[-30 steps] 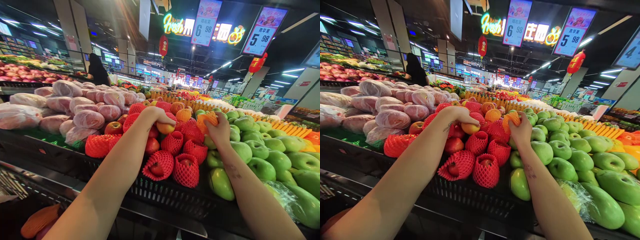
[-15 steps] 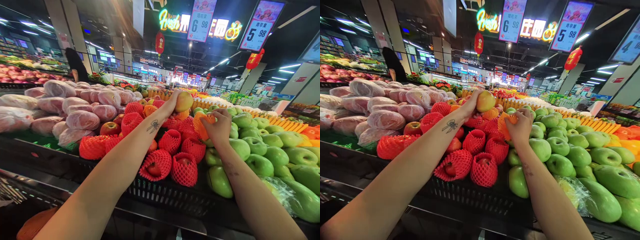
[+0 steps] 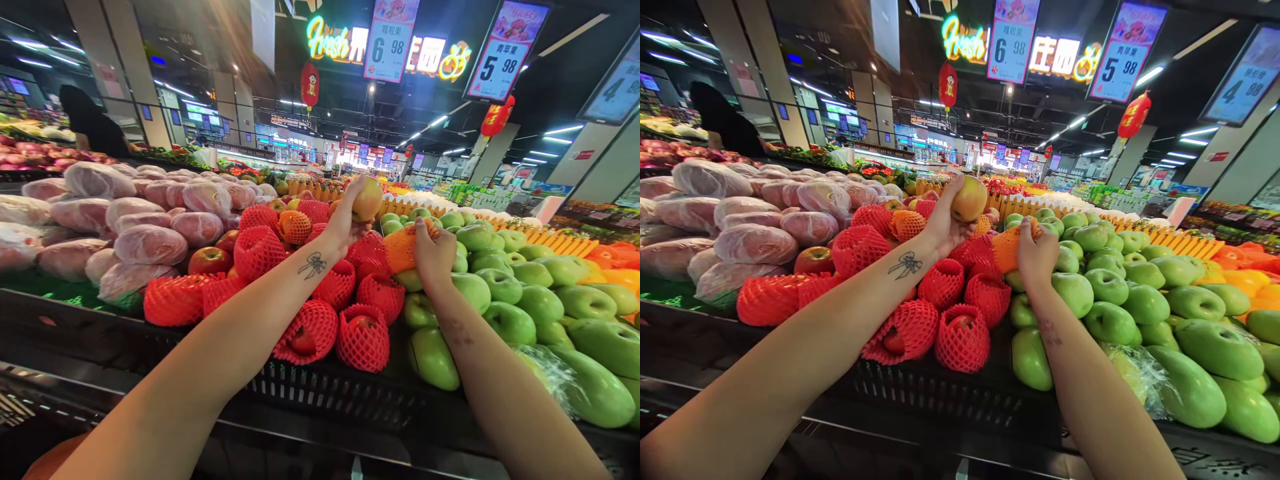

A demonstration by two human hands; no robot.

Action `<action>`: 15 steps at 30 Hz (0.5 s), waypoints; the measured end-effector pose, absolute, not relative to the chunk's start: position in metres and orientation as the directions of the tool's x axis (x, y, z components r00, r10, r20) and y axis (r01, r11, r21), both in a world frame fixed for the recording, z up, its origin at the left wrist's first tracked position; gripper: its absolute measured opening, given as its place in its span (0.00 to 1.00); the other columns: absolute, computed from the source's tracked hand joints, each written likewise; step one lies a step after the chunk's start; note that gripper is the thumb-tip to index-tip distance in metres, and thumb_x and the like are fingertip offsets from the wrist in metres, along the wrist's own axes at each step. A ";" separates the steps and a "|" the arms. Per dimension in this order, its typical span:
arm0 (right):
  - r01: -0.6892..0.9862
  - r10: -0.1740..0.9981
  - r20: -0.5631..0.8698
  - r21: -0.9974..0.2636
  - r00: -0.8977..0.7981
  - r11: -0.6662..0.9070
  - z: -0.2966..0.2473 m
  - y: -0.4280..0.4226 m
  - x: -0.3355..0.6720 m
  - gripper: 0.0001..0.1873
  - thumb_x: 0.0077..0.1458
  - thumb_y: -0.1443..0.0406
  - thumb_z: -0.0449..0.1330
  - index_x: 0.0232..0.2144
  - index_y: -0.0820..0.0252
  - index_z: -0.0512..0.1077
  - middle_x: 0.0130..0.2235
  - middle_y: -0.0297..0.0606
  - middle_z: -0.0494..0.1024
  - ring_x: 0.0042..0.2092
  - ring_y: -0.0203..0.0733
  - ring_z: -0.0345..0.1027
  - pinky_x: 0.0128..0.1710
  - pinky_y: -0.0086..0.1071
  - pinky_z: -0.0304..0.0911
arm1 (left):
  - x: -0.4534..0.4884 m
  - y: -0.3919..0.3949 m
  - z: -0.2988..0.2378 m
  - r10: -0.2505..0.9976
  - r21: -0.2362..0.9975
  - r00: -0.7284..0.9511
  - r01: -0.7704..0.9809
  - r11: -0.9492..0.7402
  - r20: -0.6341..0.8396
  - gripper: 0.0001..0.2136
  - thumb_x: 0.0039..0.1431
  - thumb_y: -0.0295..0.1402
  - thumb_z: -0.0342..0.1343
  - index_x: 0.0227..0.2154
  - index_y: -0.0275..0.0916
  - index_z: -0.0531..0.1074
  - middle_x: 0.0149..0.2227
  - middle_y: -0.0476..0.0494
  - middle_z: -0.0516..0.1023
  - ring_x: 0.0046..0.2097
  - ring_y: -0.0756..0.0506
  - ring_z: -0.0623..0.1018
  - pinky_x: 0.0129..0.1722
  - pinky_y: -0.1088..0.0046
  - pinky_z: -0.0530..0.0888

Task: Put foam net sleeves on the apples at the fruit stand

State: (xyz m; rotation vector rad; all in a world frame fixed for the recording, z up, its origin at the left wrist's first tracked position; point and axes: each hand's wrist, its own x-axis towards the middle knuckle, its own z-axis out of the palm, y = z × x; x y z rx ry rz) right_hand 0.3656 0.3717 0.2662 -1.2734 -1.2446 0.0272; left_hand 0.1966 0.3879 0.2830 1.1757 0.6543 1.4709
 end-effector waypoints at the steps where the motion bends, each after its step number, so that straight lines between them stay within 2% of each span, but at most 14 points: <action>1: 0.548 0.619 0.658 -0.734 0.428 0.401 0.265 0.373 0.365 0.24 0.59 0.57 0.57 0.14 0.54 0.55 0.17 0.26 0.53 0.22 0.34 0.46 0.25 0.34 0.42 | 0.196 0.389 0.282 0.944 0.897 0.124 -0.372 -0.241 0.305 0.39 0.48 0.68 0.54 0.46 0.36 0.77 0.25 0.41 0.74 0.29 0.44 0.76 0.29 0.68 0.72; 3: 0.456 0.614 0.653 -0.754 0.444 0.473 0.264 0.374 0.364 0.25 0.59 0.55 0.56 0.15 0.53 0.54 0.18 0.26 0.53 0.22 0.34 0.46 0.24 0.34 0.43 | 0.196 0.389 0.280 0.941 0.924 0.189 -0.318 -0.210 0.279 0.39 0.48 0.69 0.52 0.45 0.36 0.78 0.24 0.39 0.75 0.31 0.43 0.77 0.29 0.67 0.73; 5: 0.389 0.572 0.690 -0.723 0.443 0.571 0.263 0.373 0.363 0.24 0.60 0.52 0.54 0.17 0.53 0.55 0.20 0.27 0.55 0.23 0.35 0.49 0.24 0.33 0.48 | 0.199 0.387 0.279 0.943 0.940 0.222 -0.290 -0.180 0.249 0.38 0.49 0.68 0.52 0.44 0.37 0.78 0.25 0.39 0.77 0.32 0.42 0.78 0.29 0.68 0.74; 7: 0.374 0.504 0.748 -0.657 0.432 0.655 0.263 0.372 0.362 0.23 0.61 0.50 0.53 0.19 0.54 0.57 0.22 0.28 0.57 0.26 0.36 0.53 0.27 0.33 0.54 | 0.203 0.383 0.278 0.945 0.936 0.222 -0.311 -0.164 0.239 0.35 0.51 0.66 0.52 0.46 0.39 0.77 0.29 0.41 0.79 0.35 0.43 0.79 0.31 0.70 0.75; 9: 0.356 0.485 0.775 -0.622 0.405 0.697 0.263 0.371 0.361 0.22 0.61 0.49 0.52 0.21 0.54 0.59 0.24 0.29 0.59 0.28 0.36 0.57 0.30 0.34 0.58 | 0.209 0.380 0.277 0.938 0.904 0.189 -0.377 -0.203 0.289 0.33 0.53 0.63 0.53 0.49 0.41 0.74 0.36 0.42 0.80 0.39 0.44 0.80 0.34 0.71 0.76; 12: 0.239 0.574 0.728 -0.674 0.375 0.699 0.261 0.372 0.359 0.18 0.59 0.50 0.53 0.24 0.55 0.62 0.26 0.30 0.64 0.31 0.38 0.63 0.28 0.32 0.59 | 0.215 0.375 0.278 0.903 0.819 0.103 -0.474 -0.324 0.417 0.28 0.56 0.58 0.54 0.52 0.45 0.71 0.45 0.45 0.79 0.48 0.42 0.79 0.41 0.70 0.77; 15: 0.095 0.673 0.664 -0.731 0.325 0.675 0.260 0.373 0.358 0.14 0.56 0.52 0.52 0.26 0.54 0.63 0.27 0.31 0.68 0.30 0.38 0.66 0.22 0.31 0.56 | 0.217 0.373 0.281 0.871 0.733 0.012 -0.545 -0.406 0.492 0.23 0.60 0.53 0.53 0.52 0.46 0.71 0.51 0.48 0.76 0.58 0.41 0.74 0.51 0.66 0.75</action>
